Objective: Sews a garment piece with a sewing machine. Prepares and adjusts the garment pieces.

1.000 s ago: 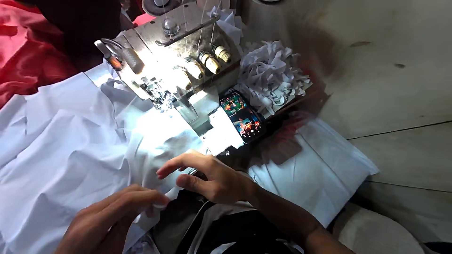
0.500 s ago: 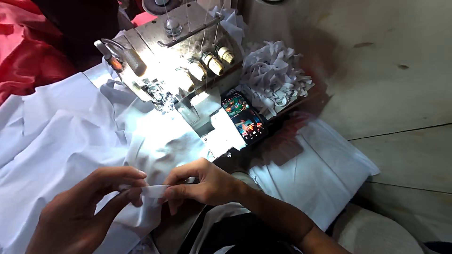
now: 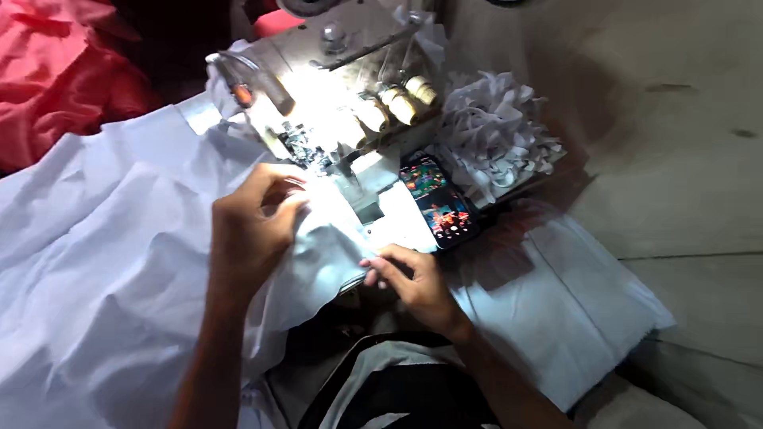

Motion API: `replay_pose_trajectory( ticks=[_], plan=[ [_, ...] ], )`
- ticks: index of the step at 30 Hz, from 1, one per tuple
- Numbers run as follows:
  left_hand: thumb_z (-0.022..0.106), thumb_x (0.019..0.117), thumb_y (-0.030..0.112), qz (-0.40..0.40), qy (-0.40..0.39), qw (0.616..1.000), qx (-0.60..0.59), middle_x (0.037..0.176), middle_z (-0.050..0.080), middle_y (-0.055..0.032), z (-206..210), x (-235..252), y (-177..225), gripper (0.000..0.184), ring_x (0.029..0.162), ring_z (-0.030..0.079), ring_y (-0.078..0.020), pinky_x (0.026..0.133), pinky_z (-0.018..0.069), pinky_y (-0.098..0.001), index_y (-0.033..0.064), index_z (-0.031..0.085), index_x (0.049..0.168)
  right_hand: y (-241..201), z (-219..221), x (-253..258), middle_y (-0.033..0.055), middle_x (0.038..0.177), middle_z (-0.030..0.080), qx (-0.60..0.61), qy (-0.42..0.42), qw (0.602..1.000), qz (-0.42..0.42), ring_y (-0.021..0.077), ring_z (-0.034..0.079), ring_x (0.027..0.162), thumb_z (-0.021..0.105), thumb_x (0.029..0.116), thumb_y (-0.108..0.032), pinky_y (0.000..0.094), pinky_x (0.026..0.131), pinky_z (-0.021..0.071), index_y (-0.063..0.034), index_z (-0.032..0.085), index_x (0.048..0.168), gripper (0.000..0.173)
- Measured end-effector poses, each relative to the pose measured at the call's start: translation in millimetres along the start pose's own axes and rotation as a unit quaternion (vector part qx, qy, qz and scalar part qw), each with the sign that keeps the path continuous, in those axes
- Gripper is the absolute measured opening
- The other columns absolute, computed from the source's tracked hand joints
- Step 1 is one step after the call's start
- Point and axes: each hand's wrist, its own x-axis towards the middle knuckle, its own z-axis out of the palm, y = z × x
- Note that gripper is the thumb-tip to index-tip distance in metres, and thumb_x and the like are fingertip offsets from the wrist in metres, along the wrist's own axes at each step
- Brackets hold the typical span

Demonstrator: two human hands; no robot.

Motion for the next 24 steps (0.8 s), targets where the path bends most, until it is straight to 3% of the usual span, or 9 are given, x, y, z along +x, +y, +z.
replay_pose_trajectory(
  ticks=[9, 12, 15, 17, 20, 24],
  plan=[
    [0.069, 0.0917, 0.002, -0.012, 0.017, 1.000, 0.000, 0.106, 0.073, -0.0010, 10.7, 2.8, 0.7, 0.025, 0.092, 0.071, -0.0055, 0.082, 0.0605, -0.0238, 0.0088, 0.066, 0.115, 13.7, -3.2, -21.7, -0.0007, 0.082, 0.075, -0.026, -0.005, 0.998, 0.056, 0.0062, 0.068, 0.066, 0.057, 0.1053, -0.015, 0.0209, 0.062, 0.0590, -0.0038, 0.075, 0.104, 0.021],
    [0.070, 0.0917, 0.002, -0.004, 0.027, 1.000, 0.001, 0.105, 0.073, -0.0012, 12.0, 2.9, 2.0, 0.023, 0.091, 0.071, -0.0055, 0.081, 0.0603, -0.0235, 0.0081, 0.067, 0.114, 9.2, -10.9, -28.9, -0.0057, 0.088, 0.075, -0.237, -0.037, 0.970, 0.032, 0.0039, 0.070, 0.077, 0.056, 0.1048, -0.030, 0.0246, 0.071, 0.0590, -0.0144, 0.077, 0.103, 0.026],
    [0.066, 0.0959, 0.004, 0.055, 0.015, 0.998, 0.012, 0.106, 0.073, -0.0032, 5.8, 2.1, 5.1, 0.018, 0.098, 0.071, -0.0079, 0.091, 0.0593, -0.0264, 0.0046, 0.069, 0.113, -17.7, -21.1, -29.0, -0.0028, 0.089, 0.074, -0.402, 0.000, 0.915, -0.037, 0.0150, 0.069, 0.081, 0.055, 0.1025, -0.035, 0.0360, 0.070, 0.0568, -0.0178, 0.078, 0.100, 0.029],
    [0.061, 0.0996, 0.008, 0.112, -0.024, 0.993, 0.019, 0.106, 0.072, -0.0032, -2.7, -0.6, 10.0, 0.017, 0.099, 0.069, -0.0089, 0.091, 0.0575, -0.0273, 0.0049, 0.072, 0.113, -30.7, -26.8, -11.5, -0.0013, 0.097, 0.075, -0.379, 0.037, 0.923, -0.061, 0.0122, 0.068, 0.089, 0.055, 0.1034, -0.034, 0.0310, 0.079, 0.0560, -0.0148, 0.077, 0.107, 0.029],
    [0.062, 0.0994, 0.008, 0.169, -0.071, 0.983, -0.015, 0.105, 0.072, 0.0010, -10.9, -1.6, 23.6, 0.016, 0.099, 0.068, -0.0041, 0.089, 0.0574, -0.0213, 0.0081, 0.073, 0.110, -17.1, -20.5, 32.4, 0.0016, 0.108, 0.071, -0.236, 0.046, 0.969, -0.063, 0.0067, 0.067, 0.100, 0.061, 0.1008, -0.030, 0.0275, 0.091, 0.0552, -0.0080, 0.070, 0.116, 0.028],
    [0.064, 0.0976, 0.005, 0.175, -0.096, 0.977, -0.082, 0.107, 0.073, -0.0009, -14.7, 6.9, 31.8, 0.017, 0.098, 0.070, -0.0067, 0.089, 0.0603, -0.0247, 0.0044, 0.071, 0.113, 1.5, 2.5, 68.9, 0.0018, 0.095, 0.070, -0.029, 0.042, 0.998, -0.041, 0.0064, 0.069, 0.086, 0.069, 0.0917, -0.007, 0.0232, 0.077, 0.0597, -0.0057, 0.062, 0.110, 0.020]
  ],
)
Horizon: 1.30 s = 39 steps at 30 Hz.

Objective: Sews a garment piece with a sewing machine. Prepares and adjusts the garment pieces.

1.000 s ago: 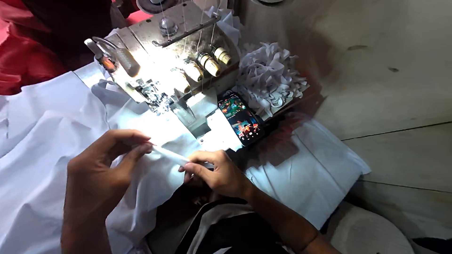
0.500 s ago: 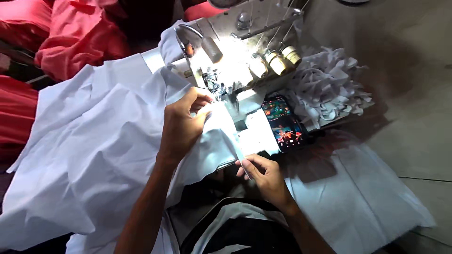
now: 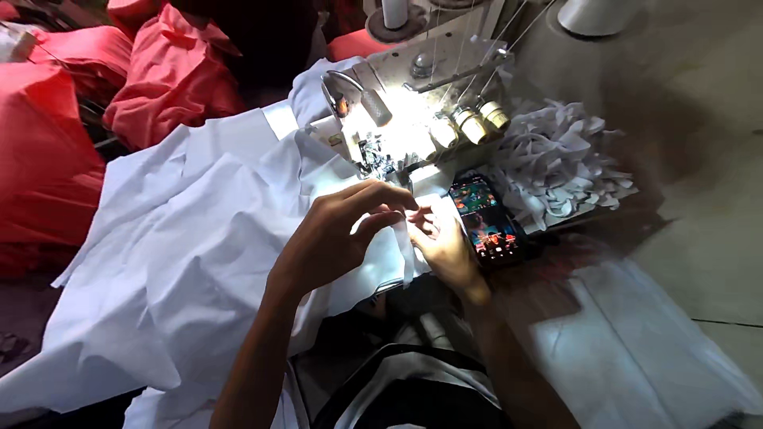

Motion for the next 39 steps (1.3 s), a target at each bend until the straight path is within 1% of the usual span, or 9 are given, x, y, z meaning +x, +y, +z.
replay_pose_trajectory(
  ticks=[5, 8, 12, 14, 20, 24, 29, 35, 39],
  plan=[
    [0.064, 0.0965, 0.004, -0.065, 0.013, 0.997, 0.043, 0.108, 0.073, 0.0014, 3.7, 8.5, -13.0, 0.022, 0.093, 0.070, -0.0045, 0.085, 0.0610, -0.0242, 0.0091, 0.070, 0.117, 1.1, 7.9, -6.5, 0.0029, 0.090, 0.070, 0.010, 0.042, 0.999, -0.007, 0.0069, 0.069, 0.079, 0.072, 0.0875, -0.003, 0.0224, 0.074, 0.0606, -0.0023, 0.064, 0.105, 0.019],
    [0.062, 0.0977, 0.007, -0.067, 0.020, 0.994, 0.083, 0.106, 0.073, -0.0003, 11.1, 9.2, -23.2, 0.022, 0.091, 0.070, -0.0058, 0.085, 0.0599, -0.0252, 0.0089, 0.070, 0.118, 2.9, 9.3, -10.8, 0.0050, 0.095, 0.071, 0.031, 0.013, 0.999, -0.006, 0.0090, 0.070, 0.085, 0.068, 0.0897, 0.001, 0.0244, 0.079, 0.0617, -0.0001, 0.067, 0.106, 0.017],
    [0.060, 0.1002, 0.010, -0.061, 0.039, 0.983, 0.167, 0.110, 0.073, -0.0037, 19.9, 6.6, -32.8, 0.023, 0.100, 0.070, -0.0120, 0.090, 0.0576, -0.0306, 0.0090, 0.071, 0.120, 0.3, 9.5, -15.5, 0.0062, 0.102, 0.075, 0.035, -0.003, 0.999, -0.014, 0.0098, 0.072, 0.092, 0.061, 0.0960, -0.001, 0.0248, 0.084, 0.0615, -0.0006, 0.073, 0.108, 0.017],
    [0.059, 0.1005, 0.011, -0.054, 0.056, 0.980, 0.186, 0.110, 0.073, -0.0048, 22.9, 4.6, -36.2, 0.023, 0.102, 0.069, -0.0145, 0.091, 0.0564, -0.0317, 0.0088, 0.072, 0.119, -1.2, 9.9, -19.4, 0.0061, 0.101, 0.076, 0.035, 0.005, 0.999, -0.024, 0.0082, 0.072, 0.090, 0.059, 0.0982, -0.004, 0.0231, 0.083, 0.0610, 0.0000, 0.074, 0.109, 0.019],
    [0.063, 0.0979, 0.005, -0.032, 0.086, 0.993, 0.072, 0.105, 0.073, -0.0028, 17.6, 3.5, -27.7, 0.016, 0.100, 0.069, -0.0076, 0.091, 0.0573, -0.0244, 0.0049, 0.073, 0.110, -4.3, 11.5, -25.9, 0.0043, 0.100, 0.073, 0.067, 0.027, 0.997, -0.003, 0.0065, 0.071, 0.090, 0.060, 0.1020, -0.014, 0.0220, 0.082, 0.0605, 0.0018, 0.070, 0.111, 0.021],
    [0.064, 0.0959, 0.001, -0.011, 0.069, 0.997, 0.024, 0.106, 0.073, -0.0031, 16.3, 7.3, -27.4, 0.017, 0.098, 0.070, -0.0074, 0.091, 0.0590, -0.0249, 0.0031, 0.073, 0.110, -2.4, 12.1, -24.9, 0.0042, 0.100, 0.074, 0.089, 0.011, 0.996, -0.005, 0.0054, 0.071, 0.089, 0.063, 0.1011, -0.017, 0.0219, 0.082, 0.0604, 0.0028, 0.071, 0.114, 0.025],
    [0.061, 0.0999, 0.011, -0.042, 0.078, 0.980, 0.177, 0.107, 0.073, -0.0042, 26.0, 4.6, -36.7, 0.021, 0.104, 0.068, -0.0137, 0.094, 0.0544, -0.0295, 0.0083, 0.073, 0.117, 0.6, 12.2, -23.6, 0.0035, 0.089, 0.075, 0.062, -0.003, 0.998, -0.028, 0.0071, 0.071, 0.081, 0.066, 0.0981, -0.009, 0.0218, 0.076, 0.0612, -0.0013, 0.076, 0.094, 0.014],
    [0.059, 0.1029, 0.017, -0.070, 0.112, 0.947, 0.292, 0.099, 0.071, -0.0105, 34.7, 0.8, -38.3, 0.022, 0.092, 0.066, -0.0239, 0.081, 0.0538, -0.0347, 0.0058, 0.075, 0.113, 0.4, 12.4, -27.9, 0.0021, 0.087, 0.074, 0.046, 0.026, 0.999, -0.002, 0.0059, 0.071, 0.082, 0.061, 0.0987, -0.008, 0.0210, 0.077, 0.0605, -0.0029, 0.075, 0.093, 0.016],
    [0.063, 0.1005, 0.020, -0.078, 0.161, 0.927, 0.329, 0.104, 0.070, -0.0117, 42.1, -0.6, -34.1, 0.021, 0.097, 0.065, -0.0265, 0.083, 0.0533, -0.0388, 0.0070, 0.075, 0.111, 1.3, 13.6, -28.2, 0.0014, 0.087, 0.074, 0.039, 0.031, 0.999, -0.004, 0.0051, 0.070, 0.082, 0.060, 0.0991, -0.008, 0.0201, 0.077, 0.0599, -0.0032, 0.075, 0.094, 0.016]
  ],
)
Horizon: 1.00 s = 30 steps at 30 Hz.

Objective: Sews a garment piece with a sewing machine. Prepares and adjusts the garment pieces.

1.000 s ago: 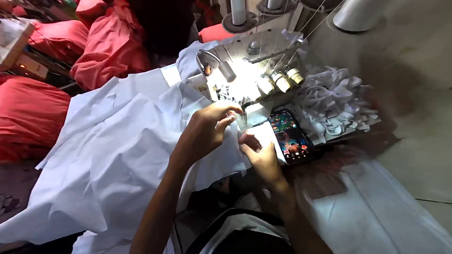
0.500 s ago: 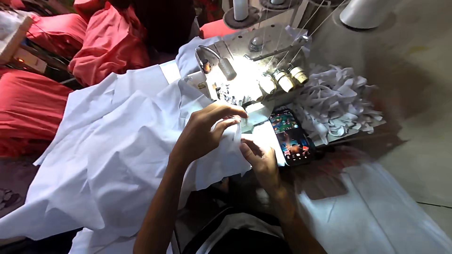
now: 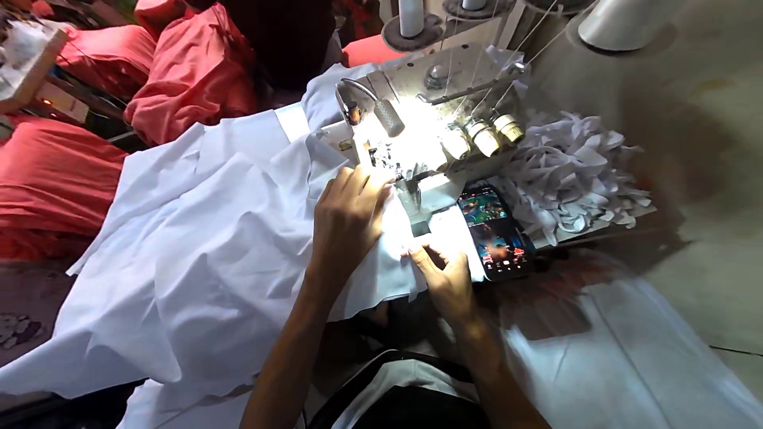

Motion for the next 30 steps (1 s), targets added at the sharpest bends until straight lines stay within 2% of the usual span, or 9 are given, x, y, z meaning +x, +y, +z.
replay_pose_trajectory(
  ticks=[3, 6, 8, 12, 18, 22, 24, 27, 30],
  plan=[
    [0.063, 0.0992, 0.018, 0.010, 0.041, 0.999, 0.010, 0.112, 0.070, -0.0113, -4.0, -12.9, 10.3, 0.018, 0.109, 0.064, -0.0264, 0.093, 0.0511, -0.0398, 0.0097, 0.076, 0.108, -0.7, 0.5, 0.2, 0.0011, 0.087, 0.074, 0.002, 0.000, 1.000, 0.005, 0.0051, 0.070, 0.081, 0.061, 0.0997, -0.009, 0.0198, 0.076, 0.0597, -0.0034, 0.075, 0.093, 0.017],
    [0.062, 0.0999, 0.016, 0.028, 0.011, 0.999, -0.016, 0.115, 0.072, -0.0093, -3.5, -38.9, 19.8, 0.018, 0.110, 0.064, -0.0260, 0.097, 0.0501, -0.0407, 0.0103, 0.077, 0.107, -1.9, 1.3, 0.7, 0.0016, 0.086, 0.074, -0.001, 0.004, 1.000, 0.009, 0.0050, 0.070, 0.081, 0.060, 0.1004, -0.010, 0.0199, 0.076, 0.0600, -0.0025, 0.075, 0.095, 0.017],
    [0.060, 0.1015, 0.017, 0.035, -0.017, 0.999, -0.020, 0.118, 0.074, -0.0073, 0.3, -52.9, 21.9, 0.021, 0.112, 0.066, -0.0235, 0.100, 0.0497, -0.0399, 0.0111, 0.077, 0.112, -1.8, 1.5, 0.7, 0.0016, 0.087, 0.074, -0.002, 0.006, 1.000, 0.009, 0.0048, 0.071, 0.081, 0.060, 0.1005, -0.010, 0.0200, 0.077, 0.0602, -0.0024, 0.075, 0.096, 0.017],
    [0.059, 0.1023, 0.016, 0.032, -0.037, 0.998, -0.035, 0.119, 0.074, -0.0060, 2.8, -62.1, 19.3, 0.024, 0.111, 0.067, -0.0216, 0.099, 0.0511, -0.0387, 0.0122, 0.076, 0.119, -0.2, 2.9, 0.9, 0.0004, 0.085, 0.073, -0.018, 0.015, 1.000, -0.007, 0.0038, 0.070, 0.079, 0.060, 0.0987, -0.009, 0.0188, 0.074, 0.0595, -0.0034, 0.074, 0.092, 0.016],
    [0.056, 0.1021, 0.015, 0.022, -0.050, 0.998, -0.042, 0.124, 0.072, -0.0038, 3.5, -63.9, 13.2, 0.028, 0.111, 0.066, -0.0200, 0.100, 0.0496, -0.0389, 0.0160, 0.075, 0.124, 1.3, 6.1, 2.0, -0.0027, 0.074, 0.069, -0.054, 0.047, 0.997, -0.004, 0.0005, 0.066, 0.067, 0.065, 0.0936, -0.012, 0.0165, 0.064, 0.0564, -0.0058, 0.070, 0.085, 0.012],
    [0.055, 0.1030, 0.017, 0.021, -0.067, 0.997, -0.033, 0.128, 0.071, -0.0024, 0.7, -63.2, 15.0, 0.028, 0.117, 0.065, -0.0205, 0.101, 0.0489, -0.0394, 0.0176, 0.075, 0.123, 1.5, 7.0, 2.7, -0.0040, 0.070, 0.062, -0.070, 0.074, 0.995, 0.005, -0.0002, 0.058, 0.063, 0.071, 0.0923, -0.017, 0.0156, 0.058, 0.0495, -0.0084, 0.066, 0.079, 0.017],
    [0.055, 0.1026, 0.018, 0.017, -0.070, 0.997, -0.030, 0.129, 0.071, -0.0023, 1.4, -63.5, 17.1, 0.028, 0.120, 0.063, -0.0216, 0.103, 0.0478, -0.0402, 0.0177, 0.075, 0.123, 1.9, 6.4, 2.3, -0.0033, 0.073, 0.064, -0.077, 0.085, 0.993, 0.025, 0.0013, 0.059, 0.062, 0.075, 0.0904, -0.020, 0.0168, 0.058, 0.0506, -0.0080, 0.065, 0.086, 0.016],
    [0.056, 0.1019, 0.017, 0.007, -0.069, 0.997, -0.036, 0.129, 0.071, -0.0026, 2.5, -64.0, 19.0, 0.028, 0.121, 0.062, -0.0227, 0.103, 0.0471, -0.0410, 0.0173, 0.075, 0.122, 5.9, 3.4, 4.1, -0.0019, 0.077, 0.070, -0.075, 0.071, 0.994, 0.027, 0.0034, 0.063, 0.063, 0.076, 0.0906, -0.019, 0.0187, 0.059, 0.0542, -0.0034, 0.068, 0.105, 0.023],
    [0.057, 0.1014, 0.018, 0.001, -0.066, 0.997, -0.034, 0.128, 0.071, -0.0027, 3.9, -63.3, 19.9, 0.028, 0.120, 0.063, -0.0230, 0.102, 0.0473, -0.0408, 0.0175, 0.076, 0.122, 3.6, 3.5, 7.8, -0.0002, 0.084, 0.074, -0.070, 0.067, 0.995, 0.027, 0.0037, 0.069, 0.070, 0.075, 0.0901, -0.013, 0.0185, 0.065, 0.0597, -0.0046, 0.075, 0.099, 0.012]
  ],
)
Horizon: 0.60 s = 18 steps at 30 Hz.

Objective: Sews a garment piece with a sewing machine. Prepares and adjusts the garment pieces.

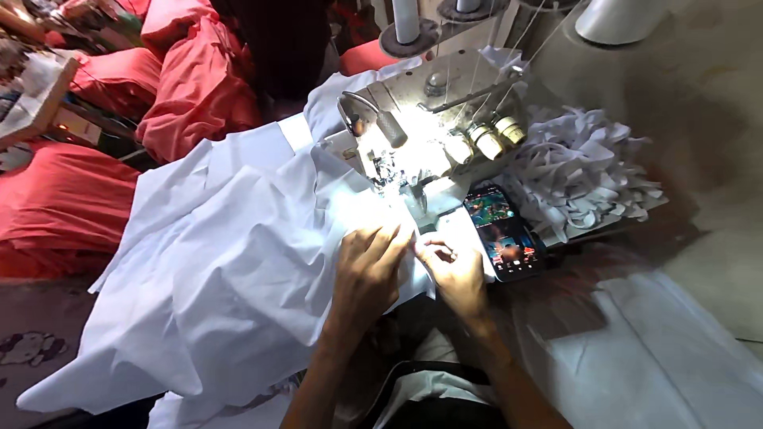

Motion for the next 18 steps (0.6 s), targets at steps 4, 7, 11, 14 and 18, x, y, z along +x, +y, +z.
replay_pose_trajectory(
  ticks=[4, 7, 11, 14, 18],
  plan=[
    [0.058, 0.1009, 0.022, -0.013, 0.001, 1.000, -0.002, 0.127, 0.071, -0.0020, -0.2, 1.5, 1.2, 0.027, 0.116, 0.064, -0.0230, 0.097, 0.0486, -0.0403, 0.0192, 0.076, 0.121, -2.1, -2.0, 2.6, 0.0000, 0.084, 0.074, 0.001, -0.016, 1.000, -0.003, 0.0038, 0.070, 0.073, 0.074, 0.0899, -0.012, 0.0184, 0.067, 0.0604, -0.0054, 0.075, 0.094, 0.007],
    [0.058, 0.1013, 0.025, -0.037, 0.005, 0.999, -0.010, 0.125, 0.072, -0.0030, -1.0, 1.6, 5.2, 0.027, 0.113, 0.064, -0.0233, 0.096, 0.0481, -0.0410, 0.0183, 0.076, 0.120, -4.0, -5.7, 3.2, 0.0005, 0.085, 0.074, 0.012, -0.034, 0.999, -0.001, 0.0049, 0.070, 0.073, 0.075, 0.0894, -0.011, 0.0188, 0.068, 0.0606, -0.0047, 0.075, 0.095, 0.008],
    [0.056, 0.1025, 0.031, -0.080, 0.016, 0.997, -0.007, 0.119, 0.072, -0.0045, -2.9, -5.0, 9.9, 0.030, 0.113, 0.062, -0.0239, 0.098, 0.0458, -0.0405, 0.0167, 0.076, 0.119, -6.4, -6.0, 4.2, -0.0007, 0.084, 0.074, 0.012, -0.056, 0.998, 0.003, 0.0043, 0.069, 0.071, 0.076, 0.0889, -0.012, 0.0175, 0.065, 0.0592, -0.0054, 0.075, 0.094, 0.009],
    [0.051, 0.1049, 0.036, -0.109, 0.013, 0.994, 0.000, 0.125, 0.070, -0.0089, -5.2, -5.7, 10.7, 0.037, 0.114, 0.061, -0.0255, 0.095, 0.0455, -0.0413, 0.0131, 0.075, 0.121, -7.0, -3.8, 6.0, -0.0008, 0.083, 0.072, 0.020, -0.070, 0.997, 0.003, 0.0036, 0.067, 0.069, 0.076, 0.0887, -0.011, 0.0169, 0.064, 0.0583, -0.0055, 0.074, 0.094, 0.008],
    [0.047, 0.1053, 0.037, -0.140, 0.010, 0.990, 0.013, 0.133, 0.066, -0.0121, -5.4, -0.8, 10.0, 0.044, 0.117, 0.058, -0.0290, 0.097, 0.0439, -0.0434, 0.0081, 0.072, 0.126, -10.1, -2.9, 6.0, -0.0013, 0.083, 0.073, 0.023, -0.080, 0.996, 0.011, 0.0037, 0.068, 0.071, 0.074, 0.0890, -0.011, 0.0172, 0.065, 0.0586, -0.0060, 0.074, 0.094, 0.007]
  ],
)
